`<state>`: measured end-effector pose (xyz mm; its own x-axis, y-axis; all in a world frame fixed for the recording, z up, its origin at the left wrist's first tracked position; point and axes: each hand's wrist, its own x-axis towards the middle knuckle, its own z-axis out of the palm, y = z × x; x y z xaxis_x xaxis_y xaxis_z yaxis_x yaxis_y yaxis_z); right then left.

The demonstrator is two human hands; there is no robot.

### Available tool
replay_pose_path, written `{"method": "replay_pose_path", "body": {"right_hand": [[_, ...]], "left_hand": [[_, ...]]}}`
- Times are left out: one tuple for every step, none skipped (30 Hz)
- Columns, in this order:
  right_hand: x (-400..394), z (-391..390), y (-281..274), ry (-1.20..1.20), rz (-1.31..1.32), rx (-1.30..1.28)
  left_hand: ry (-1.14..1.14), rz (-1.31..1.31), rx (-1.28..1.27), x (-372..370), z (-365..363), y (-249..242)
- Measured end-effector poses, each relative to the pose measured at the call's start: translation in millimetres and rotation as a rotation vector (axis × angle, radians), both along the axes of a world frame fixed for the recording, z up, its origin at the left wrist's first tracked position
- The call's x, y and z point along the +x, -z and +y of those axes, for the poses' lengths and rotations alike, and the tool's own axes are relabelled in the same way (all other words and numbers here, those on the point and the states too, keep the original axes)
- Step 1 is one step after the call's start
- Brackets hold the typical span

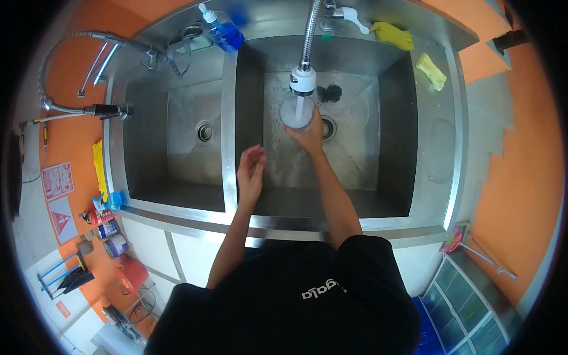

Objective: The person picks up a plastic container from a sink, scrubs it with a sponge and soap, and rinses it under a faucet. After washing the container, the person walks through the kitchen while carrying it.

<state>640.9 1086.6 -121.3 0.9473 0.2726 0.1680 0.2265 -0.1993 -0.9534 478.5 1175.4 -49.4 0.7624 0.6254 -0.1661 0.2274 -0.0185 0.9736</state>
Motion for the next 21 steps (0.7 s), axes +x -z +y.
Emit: {"method": "replay_pose_path", "body": {"right_hand": [[0.1, 1.1, -2.2, -0.018, 0.013, 0.002], [-0.6, 2.0, -4.8, -0.012, 0.01, 0.005], [-1.4, 2.6, -7.9, 0.008, 0.003, -0.008], [-1.7, 2.9, -10.7, 0.028, -0.005, -0.023], [-1.7, 3.4, -13.7, 0.035, -0.013, -0.021], [-0.6, 4.1, -16.1, 0.05, -0.047, 0.041], [2.0, 4.5, -15.4, 0.063, -0.082, 0.101], [5.4, 6.2, -13.6, 0.069, -0.091, 0.1], [6.9, 7.1, -4.9, 0.066, -0.003, 0.193], [6.9, 7.4, 1.7, 0.065, 0.089, 0.283], [6.0, 8.1, 8.6, 0.076, 0.089, 0.279], [3.8, 10.7, 13.9, 0.077, 0.232, 0.396], [1.9, 14.3, 14.2, 0.084, 0.374, 0.519], [4.0, 17.7, 14.5, 0.117, 0.374, 0.529], [8.8, 20.4, 8.5, 0.151, 0.437, 0.52], [11.9, 21.3, 2.1, 0.181, 0.499, 0.512], [10.9, 20.9, -5.2, 0.118, 0.573, 0.66], [12.4, 24.1, 4.4, 0.142, 0.57, 0.67], [15.3, 29.3, 19.3, 0.147, 0.683, 0.793], [16.8, 34.0, 33.4, 0.144, 0.796, 0.917], [17.6, 36.8, 28.5, 0.157, 0.826, 0.973]], "left_hand": [[0.008, -0.056, 0.054, 19.6, -1.9, -2.9], [0.013, -0.059, 0.057, 36.5, -1.0, 1.1], [0.023, -0.096, 0.009, 55.0, 1.0, 5.6], [0.033, -0.134, -0.04, 70.6, 4.5, 11.9], [0.041, -0.142, -0.04, 83.9, 10.8, 18.2], [0.03, -0.071, -0.121, 95.0, 18.6, 33.4], [0.02, 0.001, -0.202, 102.2, 23.6, 42.1], [0.027, -0.007, -0.203, 105.5, 27.6, 50.6], [0.05, 0.115, -0.328, 107.7, 31.7, 55.8], [0.075, 0.244, -0.453, 107.0, 35.6, 67.7], [0.085, 0.231, -0.625, 104.2, 38.8, 85.6], [0.098, 0.24, -0.625, 100.5, 36.1, 85.7], [0.094, 0.168, -0.73, 92.5, 32.2, 81.8], [0.095, 0.102, -0.833, 88.1, 30.1, 77.7], [0.123, 0.127, -0.829, 87.3, 29.0, 75.7], [0.099, 0.116, -0.779, 87.9, 27.8, 73.7], [0.074, 0.099, -0.73, 89.6, 26.7, 71.7], [0.096, 0.113, -0.726, 92.5, 23.8, 63.0], [0.098, 0.121, -0.534, 95.4, 19.3, 51.3], [0.096, 0.122, -0.341, 98.7, 14.9, 42.9], [0.105, 0.126, -0.339, 101.9, 11.7, 44.4]]}}
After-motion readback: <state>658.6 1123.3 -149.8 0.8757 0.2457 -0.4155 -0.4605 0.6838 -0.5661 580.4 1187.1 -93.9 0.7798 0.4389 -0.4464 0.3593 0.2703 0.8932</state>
